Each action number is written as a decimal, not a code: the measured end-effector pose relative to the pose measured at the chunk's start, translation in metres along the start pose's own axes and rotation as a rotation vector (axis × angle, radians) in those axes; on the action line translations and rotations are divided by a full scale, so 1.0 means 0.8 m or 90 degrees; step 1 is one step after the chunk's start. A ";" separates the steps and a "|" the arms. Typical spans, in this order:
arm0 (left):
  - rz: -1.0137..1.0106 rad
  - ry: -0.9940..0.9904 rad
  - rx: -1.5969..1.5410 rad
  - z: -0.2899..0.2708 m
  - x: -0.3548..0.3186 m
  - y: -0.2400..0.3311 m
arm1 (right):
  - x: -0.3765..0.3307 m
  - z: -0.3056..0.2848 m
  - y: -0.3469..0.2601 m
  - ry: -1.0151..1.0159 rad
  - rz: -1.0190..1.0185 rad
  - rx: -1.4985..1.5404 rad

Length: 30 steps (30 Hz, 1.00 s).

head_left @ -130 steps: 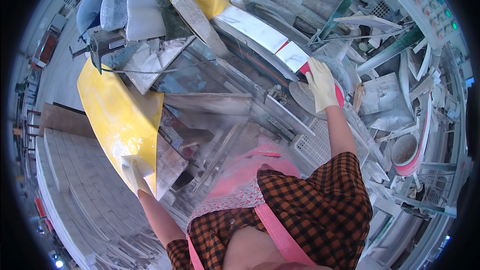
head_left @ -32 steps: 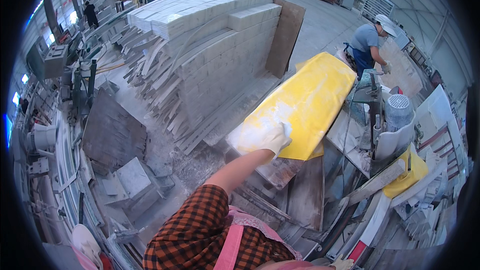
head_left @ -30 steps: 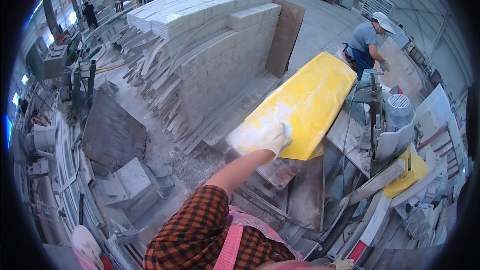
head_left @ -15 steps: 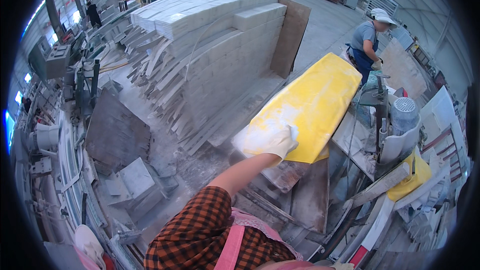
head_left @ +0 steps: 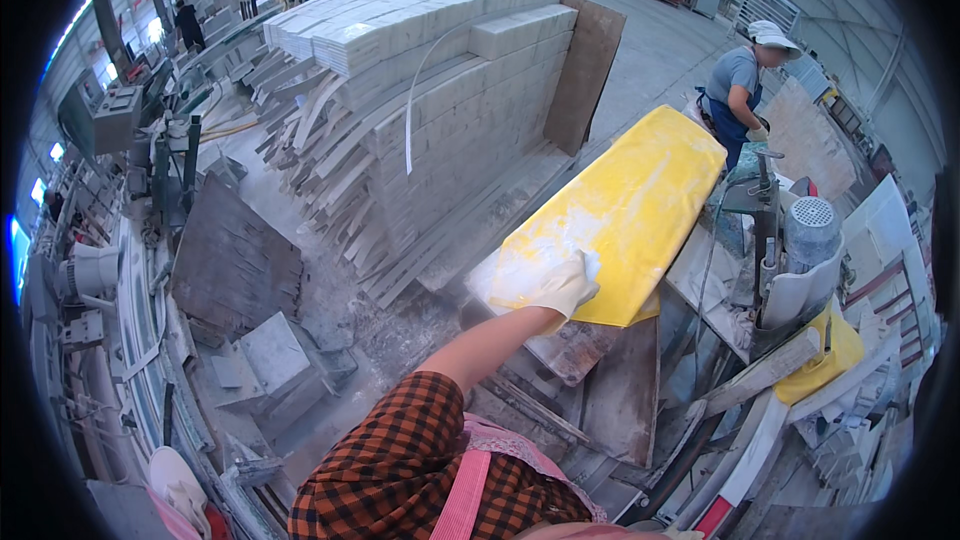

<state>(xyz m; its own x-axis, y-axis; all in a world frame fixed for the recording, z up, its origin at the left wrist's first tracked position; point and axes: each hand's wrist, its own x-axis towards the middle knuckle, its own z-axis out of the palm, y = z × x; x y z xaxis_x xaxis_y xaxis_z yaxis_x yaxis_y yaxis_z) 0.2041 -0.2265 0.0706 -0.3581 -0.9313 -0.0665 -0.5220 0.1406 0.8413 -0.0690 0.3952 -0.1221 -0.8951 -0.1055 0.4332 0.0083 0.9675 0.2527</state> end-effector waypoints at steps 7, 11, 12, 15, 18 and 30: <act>0.003 0.013 -0.042 -0.012 -0.018 0.012 | -0.004 0.022 0.012 0.255 -0.115 0.112; 0.026 0.019 -0.015 -0.020 -0.023 0.019 | -0.009 0.025 0.013 0.042 -0.028 -0.001; 0.015 0.006 -0.013 -0.020 -0.023 0.020 | -0.010 0.025 0.013 0.042 -0.027 -0.001; -0.007 0.002 -0.036 -0.021 -0.023 0.023 | -0.011 0.021 0.012 0.068 -0.023 0.013; -0.006 0.001 -0.052 -0.023 -0.023 0.024 | -0.014 0.007 0.012 0.071 -0.022 0.019; 0.004 -0.029 -0.003 -0.022 -0.013 0.015 | -0.018 -0.002 0.016 0.095 -0.002 0.144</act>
<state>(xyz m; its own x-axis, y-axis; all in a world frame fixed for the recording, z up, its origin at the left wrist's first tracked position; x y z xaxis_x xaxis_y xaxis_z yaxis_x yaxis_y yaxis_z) 0.2155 -0.2209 0.0907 -0.3955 -0.9145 -0.0854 -0.5168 0.1447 0.8438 -0.0553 0.4086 -0.1242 -0.8192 -0.1258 0.5596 -0.1098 0.9920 0.0622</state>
